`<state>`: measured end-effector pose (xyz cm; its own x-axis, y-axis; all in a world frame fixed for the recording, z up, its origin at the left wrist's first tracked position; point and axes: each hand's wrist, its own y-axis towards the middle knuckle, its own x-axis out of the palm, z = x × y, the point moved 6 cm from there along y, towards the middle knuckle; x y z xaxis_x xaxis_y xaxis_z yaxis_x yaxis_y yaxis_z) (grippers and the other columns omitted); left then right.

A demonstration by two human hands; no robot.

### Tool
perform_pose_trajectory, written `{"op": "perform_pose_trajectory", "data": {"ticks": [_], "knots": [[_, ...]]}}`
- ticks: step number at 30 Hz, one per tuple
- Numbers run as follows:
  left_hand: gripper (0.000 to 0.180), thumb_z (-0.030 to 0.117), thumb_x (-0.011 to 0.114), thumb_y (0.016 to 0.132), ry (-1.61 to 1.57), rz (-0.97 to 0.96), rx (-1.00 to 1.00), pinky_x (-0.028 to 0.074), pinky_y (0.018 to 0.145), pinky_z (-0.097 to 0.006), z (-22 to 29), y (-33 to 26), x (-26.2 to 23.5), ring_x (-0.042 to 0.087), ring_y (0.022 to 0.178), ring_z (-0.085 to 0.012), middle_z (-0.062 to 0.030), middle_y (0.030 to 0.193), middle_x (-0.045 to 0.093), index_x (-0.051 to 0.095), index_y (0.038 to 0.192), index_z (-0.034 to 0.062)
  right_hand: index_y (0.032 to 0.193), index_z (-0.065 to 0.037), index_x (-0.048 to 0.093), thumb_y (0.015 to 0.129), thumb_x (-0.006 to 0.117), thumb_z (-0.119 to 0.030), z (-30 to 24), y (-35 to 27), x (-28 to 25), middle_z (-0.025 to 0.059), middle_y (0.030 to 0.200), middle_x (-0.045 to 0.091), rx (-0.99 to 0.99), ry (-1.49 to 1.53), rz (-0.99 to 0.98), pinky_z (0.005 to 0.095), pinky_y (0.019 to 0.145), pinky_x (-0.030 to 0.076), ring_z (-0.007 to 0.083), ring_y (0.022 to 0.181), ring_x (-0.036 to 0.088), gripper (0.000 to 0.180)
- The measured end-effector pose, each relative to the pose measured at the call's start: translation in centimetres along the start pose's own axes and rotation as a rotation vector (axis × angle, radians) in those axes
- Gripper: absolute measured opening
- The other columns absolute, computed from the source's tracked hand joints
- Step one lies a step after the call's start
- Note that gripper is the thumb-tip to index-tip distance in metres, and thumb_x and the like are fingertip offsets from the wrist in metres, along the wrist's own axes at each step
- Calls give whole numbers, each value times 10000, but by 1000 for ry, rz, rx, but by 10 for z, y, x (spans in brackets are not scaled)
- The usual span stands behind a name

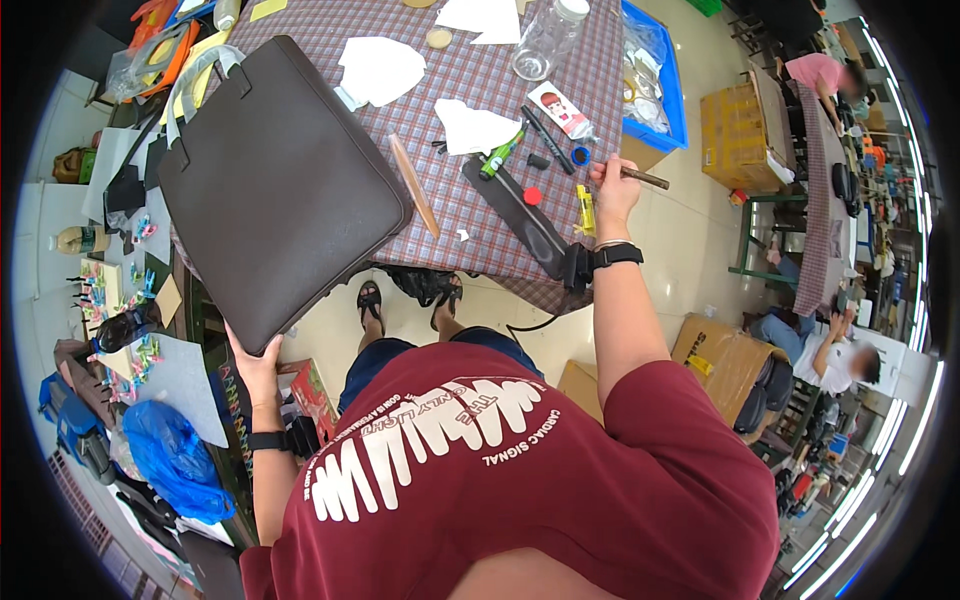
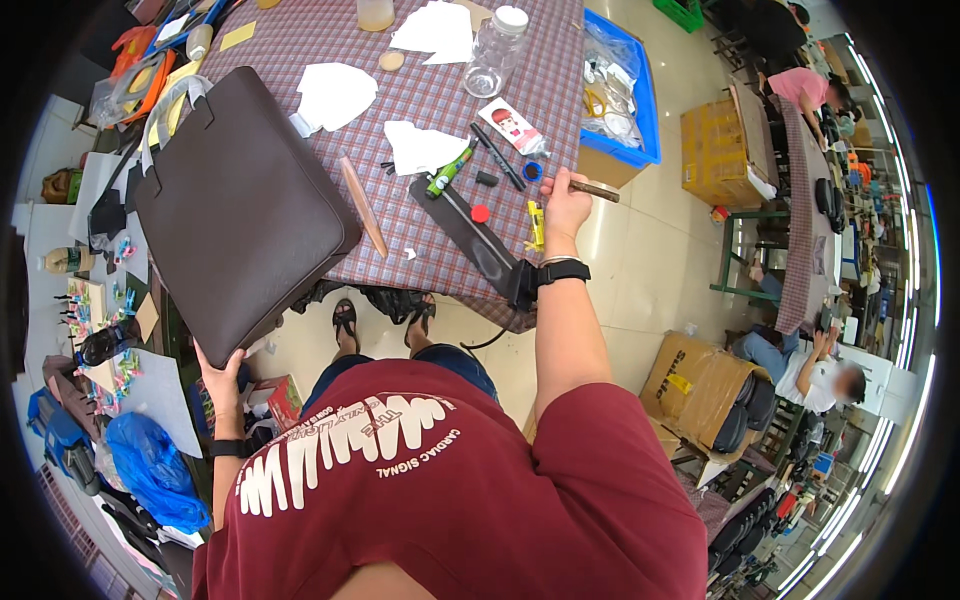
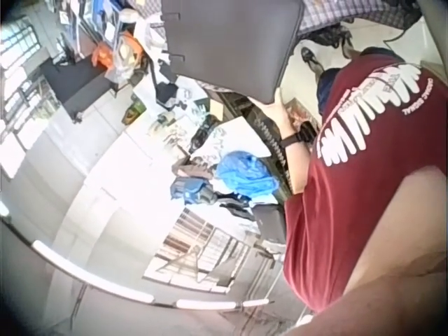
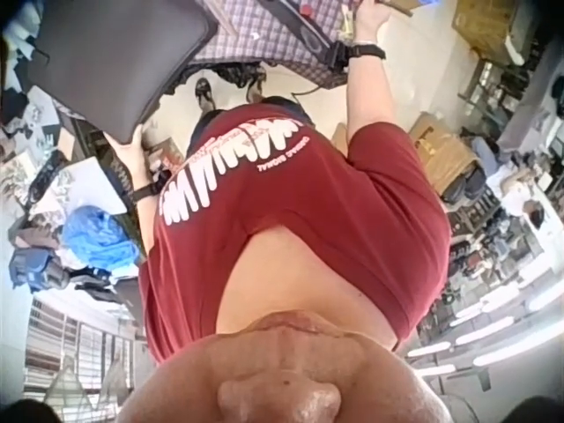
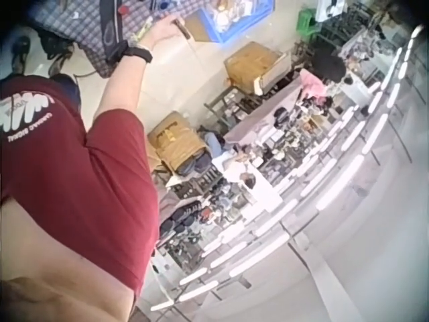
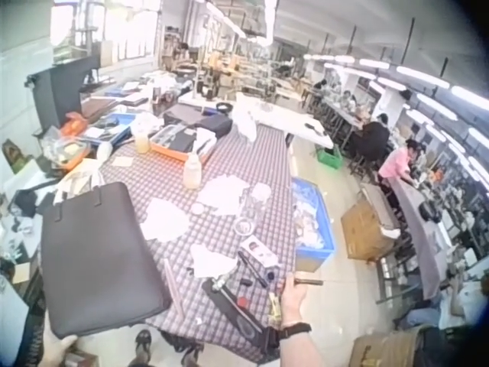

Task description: Applying edge paint or adhesive to the corners and edges of a leather bag using a small brush or applicator.

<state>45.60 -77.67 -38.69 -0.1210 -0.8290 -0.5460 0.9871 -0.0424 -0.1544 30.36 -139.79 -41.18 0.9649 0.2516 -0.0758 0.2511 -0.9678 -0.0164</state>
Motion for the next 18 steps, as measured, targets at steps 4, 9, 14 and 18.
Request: {"op": "perform_pose_trajectory", "data": {"ticks": [4, 9, 14, 18], "knots": [[907, 6, 693, 665, -10, 15, -26, 336, 974, -315, 4, -3, -3, 445, 1135, -227, -141, 1263, 446, 175, 1408, 46, 820, 12, 542, 867, 566, -151, 6, -2, 4, 95, 655, 614, -30, -60, -41, 243, 496, 475, 127, 529, 581, 172], [777, 51, 718, 646, -155, 48, 92, 332, 982, -327, 44, -19, -4, 445, 1127, -237, -141, 1228, 450, 306, 1303, -9, 817, -24, 551, 889, 534, -256, 7, 8, 16, 88, 707, 620, -38, -321, -208, 266, 525, 464, 138, 573, 575, 243], [1100, 181, 830, 582, -16, 65, 86, 348, 990, -320, 32, -7, 0, 438, 1196, -238, -184, 1344, 400, 122, 1407, 16, 900, -17, 532, 896, 538, -260, -66, -13, 26, 99, 786, 613, -59, 39, -403, 285, 684, 496, 163, 690, 600, 243], [1107, 152, 830, 568, -192, 96, -2, 391, 953, -299, 32, -10, -1, 489, 1161, -232, -190, 1266, 485, 120, 1405, 11, 984, -4, 536, 873, 572, -159, -119, -127, 147, 100, 855, 608, 144, 51, -873, 289, 733, 499, 187, 767, 616, 193]]}}
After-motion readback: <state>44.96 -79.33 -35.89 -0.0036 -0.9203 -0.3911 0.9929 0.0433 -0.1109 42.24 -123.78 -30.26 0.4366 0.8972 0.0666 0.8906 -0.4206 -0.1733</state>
